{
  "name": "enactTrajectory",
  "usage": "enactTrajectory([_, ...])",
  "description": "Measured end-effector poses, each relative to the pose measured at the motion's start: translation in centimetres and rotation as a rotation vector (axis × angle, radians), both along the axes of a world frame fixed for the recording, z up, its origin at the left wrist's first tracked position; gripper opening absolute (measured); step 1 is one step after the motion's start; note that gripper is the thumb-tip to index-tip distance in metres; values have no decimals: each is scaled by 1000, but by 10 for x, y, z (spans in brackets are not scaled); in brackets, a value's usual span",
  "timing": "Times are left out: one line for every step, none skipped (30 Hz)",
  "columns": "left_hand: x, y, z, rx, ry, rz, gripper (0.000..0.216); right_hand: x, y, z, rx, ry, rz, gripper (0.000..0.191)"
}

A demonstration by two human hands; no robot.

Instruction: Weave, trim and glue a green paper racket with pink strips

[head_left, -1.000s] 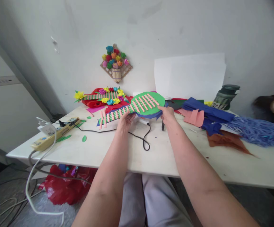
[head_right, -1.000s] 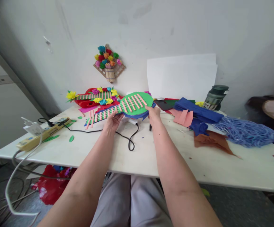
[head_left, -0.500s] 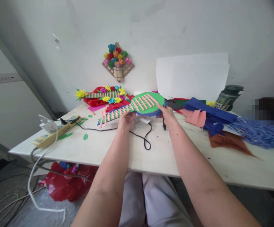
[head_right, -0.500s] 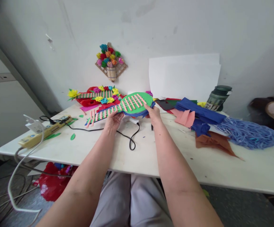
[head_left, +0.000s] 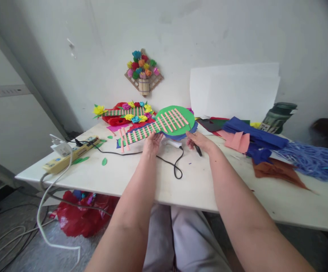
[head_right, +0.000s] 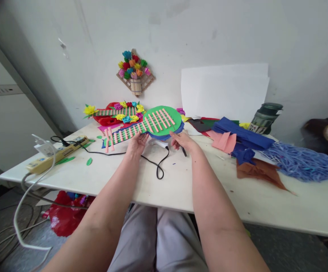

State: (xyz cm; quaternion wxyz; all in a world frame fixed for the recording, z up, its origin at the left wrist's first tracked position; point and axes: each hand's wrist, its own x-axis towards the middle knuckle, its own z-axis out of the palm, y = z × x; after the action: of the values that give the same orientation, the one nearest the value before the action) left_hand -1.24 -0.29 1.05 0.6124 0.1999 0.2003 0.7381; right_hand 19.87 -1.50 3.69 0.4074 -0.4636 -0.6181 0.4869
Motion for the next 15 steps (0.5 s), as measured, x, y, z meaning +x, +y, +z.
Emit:
enactTrajectory([0, 0, -1, 19, 5, 3, 15, 0, 0, 0, 14, -64, 13, 52])
enactTrajectory([0, 1, -1, 33, 11, 7, 15, -1, -1, 1, 27, -116, 28, 53])
enactTrajectory([0, 2, -2, 40, 14, 10, 15, -1, -2, 2, 33, -151, 52, 54])
enactTrajectory([0, 2, -2, 42, 14, 13, 15, -2, -4, 5, 29, -168, 85, 55])
enactTrajectory([0, 3, -3, 39, 12, 16, 15, -3, -7, 8, 21, -170, 123, 56])
enactTrajectory([0, 3, -3, 33, 11, 18, 15, -4, -9, 12, 15, -153, 161, 55])
enactTrajectory([0, 4, -3, 25, 13, 20, 15, -6, -12, 16, 16, -124, 193, 51])
enactTrajectory([1, 4, -2, 18, 20, 20, 14, -8, -14, 19, 19, -95, 215, 44])
enactTrajectory([1, 3, -2, 14, 28, 21, 14, -10, -16, 22, 21, -72, 226, 37])
enactTrajectory([2, 3, -1, 11, 35, 22, 14, -13, -17, 23, 21, -59, 229, 33])
enactTrajectory([3, 2, 0, 11, 39, 23, 14, -17, -18, 24, 22, -54, 231, 30])
enactTrajectory([4, 1, 1, 13, 40, 25, 14, -21, -17, 23, 24, -54, 231, 28])
enactTrajectory([4, -1, 1, 18, 42, 26, 15, -25, -16, 22, 34, -58, 228, 27])
enactTrajectory([5, -2, 2, 25, 47, 28, 15, -30, -15, 20, 52, -61, 219, 26])
enactTrajectory([5, -2, 2, 34, 56, 29, 15, -34, -13, 17, 74, -62, 208, 25])
